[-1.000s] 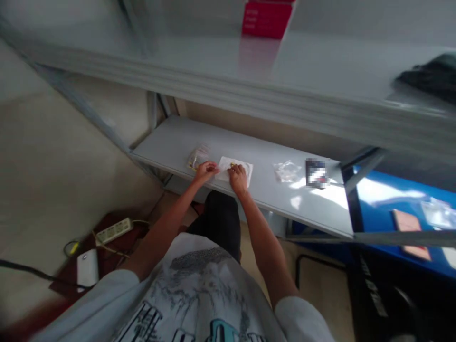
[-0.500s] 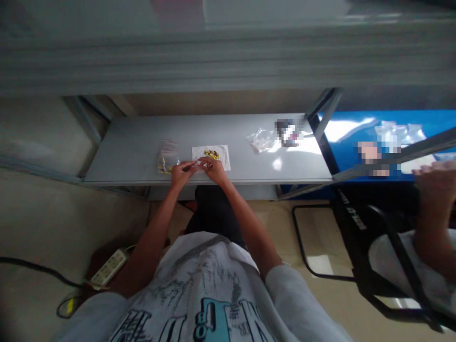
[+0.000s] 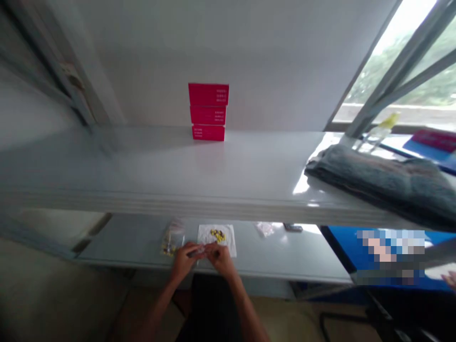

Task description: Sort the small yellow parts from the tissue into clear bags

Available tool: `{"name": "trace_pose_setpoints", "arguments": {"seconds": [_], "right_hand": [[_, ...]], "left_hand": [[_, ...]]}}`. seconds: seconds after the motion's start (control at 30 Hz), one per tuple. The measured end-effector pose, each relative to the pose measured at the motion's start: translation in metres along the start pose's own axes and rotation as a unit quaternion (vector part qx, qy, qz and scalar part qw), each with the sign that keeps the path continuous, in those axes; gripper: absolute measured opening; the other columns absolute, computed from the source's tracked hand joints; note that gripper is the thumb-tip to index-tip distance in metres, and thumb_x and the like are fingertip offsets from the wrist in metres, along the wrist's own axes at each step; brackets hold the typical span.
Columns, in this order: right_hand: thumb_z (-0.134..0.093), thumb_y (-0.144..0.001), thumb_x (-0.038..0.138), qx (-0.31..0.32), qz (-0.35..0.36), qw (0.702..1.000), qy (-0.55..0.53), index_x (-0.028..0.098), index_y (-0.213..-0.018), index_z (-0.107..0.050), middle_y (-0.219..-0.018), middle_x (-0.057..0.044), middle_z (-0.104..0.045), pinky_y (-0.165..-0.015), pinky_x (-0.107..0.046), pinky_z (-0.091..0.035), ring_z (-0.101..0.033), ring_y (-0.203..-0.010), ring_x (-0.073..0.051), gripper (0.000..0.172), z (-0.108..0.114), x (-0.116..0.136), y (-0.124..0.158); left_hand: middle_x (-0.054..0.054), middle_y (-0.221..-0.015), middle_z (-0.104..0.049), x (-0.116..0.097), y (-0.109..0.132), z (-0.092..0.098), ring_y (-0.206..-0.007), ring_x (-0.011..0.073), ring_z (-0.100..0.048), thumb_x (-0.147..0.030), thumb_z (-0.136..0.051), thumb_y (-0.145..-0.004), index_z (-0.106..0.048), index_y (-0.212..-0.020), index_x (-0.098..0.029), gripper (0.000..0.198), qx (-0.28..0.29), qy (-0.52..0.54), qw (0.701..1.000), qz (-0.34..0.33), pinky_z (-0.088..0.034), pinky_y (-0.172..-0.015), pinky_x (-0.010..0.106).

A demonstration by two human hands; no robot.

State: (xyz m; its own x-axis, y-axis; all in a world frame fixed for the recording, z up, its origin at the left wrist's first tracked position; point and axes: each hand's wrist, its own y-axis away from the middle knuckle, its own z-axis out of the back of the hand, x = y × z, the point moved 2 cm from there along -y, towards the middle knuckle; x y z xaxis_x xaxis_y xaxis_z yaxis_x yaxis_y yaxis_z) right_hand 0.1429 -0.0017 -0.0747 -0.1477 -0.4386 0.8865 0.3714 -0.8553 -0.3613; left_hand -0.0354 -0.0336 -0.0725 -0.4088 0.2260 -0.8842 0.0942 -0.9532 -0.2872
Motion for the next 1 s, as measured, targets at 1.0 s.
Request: {"name": "trace_pose_setpoints", "arguments": {"seconds": [1.0], "right_hand": [[-0.046,-0.095,0.01,-0.144,0.028,0.908,0.393,0.02,-0.1,-0.074,-0.103,-0.011,-0.067,-0.088,-0.038,-0.047,-0.054,-0.097,-0.026,0.03,-0.006,-0.019,-0.002]], "left_hand": [[0.014,-0.107,-0.077,0.012,-0.013,0.003,-0.097,0.0258,-0.073,-0.043,-0.077,-0.074,-0.076,-0.11,-0.014,0.046,-0.023,0.129,0.987,0.093,-0.056,-0.087,0.036]]}}
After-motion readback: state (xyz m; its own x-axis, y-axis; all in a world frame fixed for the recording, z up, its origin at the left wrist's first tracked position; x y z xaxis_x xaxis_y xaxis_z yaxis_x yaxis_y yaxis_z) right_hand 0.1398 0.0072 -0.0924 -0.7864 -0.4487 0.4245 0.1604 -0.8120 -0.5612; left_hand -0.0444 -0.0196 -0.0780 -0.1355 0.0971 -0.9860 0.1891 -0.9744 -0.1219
